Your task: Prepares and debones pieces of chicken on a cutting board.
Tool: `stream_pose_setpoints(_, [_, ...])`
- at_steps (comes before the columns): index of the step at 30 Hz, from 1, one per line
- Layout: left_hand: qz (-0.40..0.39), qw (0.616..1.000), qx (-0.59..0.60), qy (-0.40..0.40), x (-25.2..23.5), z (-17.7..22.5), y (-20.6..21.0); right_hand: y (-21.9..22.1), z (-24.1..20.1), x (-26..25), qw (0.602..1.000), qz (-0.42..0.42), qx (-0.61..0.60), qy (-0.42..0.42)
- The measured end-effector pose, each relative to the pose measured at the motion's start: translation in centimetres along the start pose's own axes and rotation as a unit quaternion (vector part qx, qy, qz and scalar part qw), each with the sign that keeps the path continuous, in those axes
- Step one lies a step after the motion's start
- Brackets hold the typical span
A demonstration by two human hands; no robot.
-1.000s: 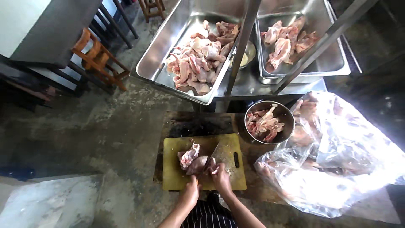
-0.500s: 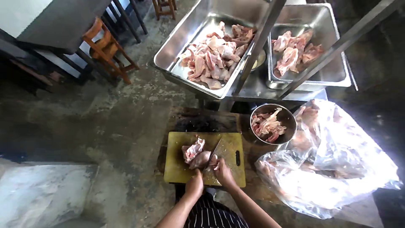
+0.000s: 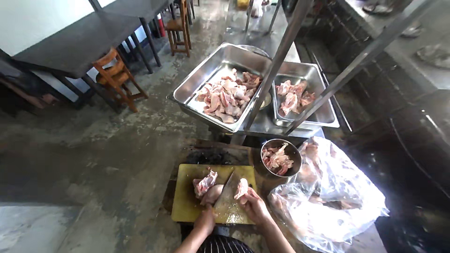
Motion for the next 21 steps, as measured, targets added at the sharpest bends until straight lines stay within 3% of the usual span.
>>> stream_pose_setpoints(3, [0.004, 1.0, -0.004, 0.011, 0.8, 0.0, -0.7, -0.2, 0.0, -0.3, 0.999, 0.017, 0.04, -0.019])
stream_pose_setpoints(5, [0.006, 0.999, 0.015, 0.028, 2.1, 0.2, -1.7, -1.7, 0.6, -1.0, 0.984, 0.045, 0.171, -0.001])
stream_pose_setpoints(8, [0.033, 0.996, 0.067, 0.039, 3.7, -1.2, -2.8, -2.3, 0.5, -0.5, 0.93, 0.067, 0.352, 0.081])
stream_pose_setpoints(10, [0.052, 0.993, 0.105, 0.021, 4.8, -3.1, -3.9, 0.6, -2.7, 0.0, 0.923, 0.045, 0.378, 0.063])
stream_pose_setpoints(13, [0.108, 0.976, 0.187, -0.024, 5.7, -6.8, -5.3, 8.9, -12.1, 0.6, 0.922, -0.001, 0.385, -0.05])
stream_pose_setpoints(17, [0.163, 0.961, 0.22, -0.043, 6.5, -11.0, -6.2, 19.1, -21.5, 1.4, 0.947, -0.104, 0.246, -0.18])
stream_pose_setpoints(19, [0.176, 0.962, 0.202, -0.054, 7.2, -12.1, -7.1, 20.1, -21.6, 1.0, 0.925, -0.1, 0.301, -0.207])
stream_pose_setpoints(21, [0.186, 0.959, 0.204, -0.064, 8.1, -12.7, -7.5, 19.5, -17.0, 0.8, 0.873, -0.11, 0.428, -0.204])
Point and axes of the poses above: each hand's wrist, its own x-axis away from the middle knuckle, its own y-axis out of the palm, z = x × y, the point moved 9 cm from there along -x, towards the middle knuckle, and after that the axes turned 1 degree about z, right-handed, at the moved point
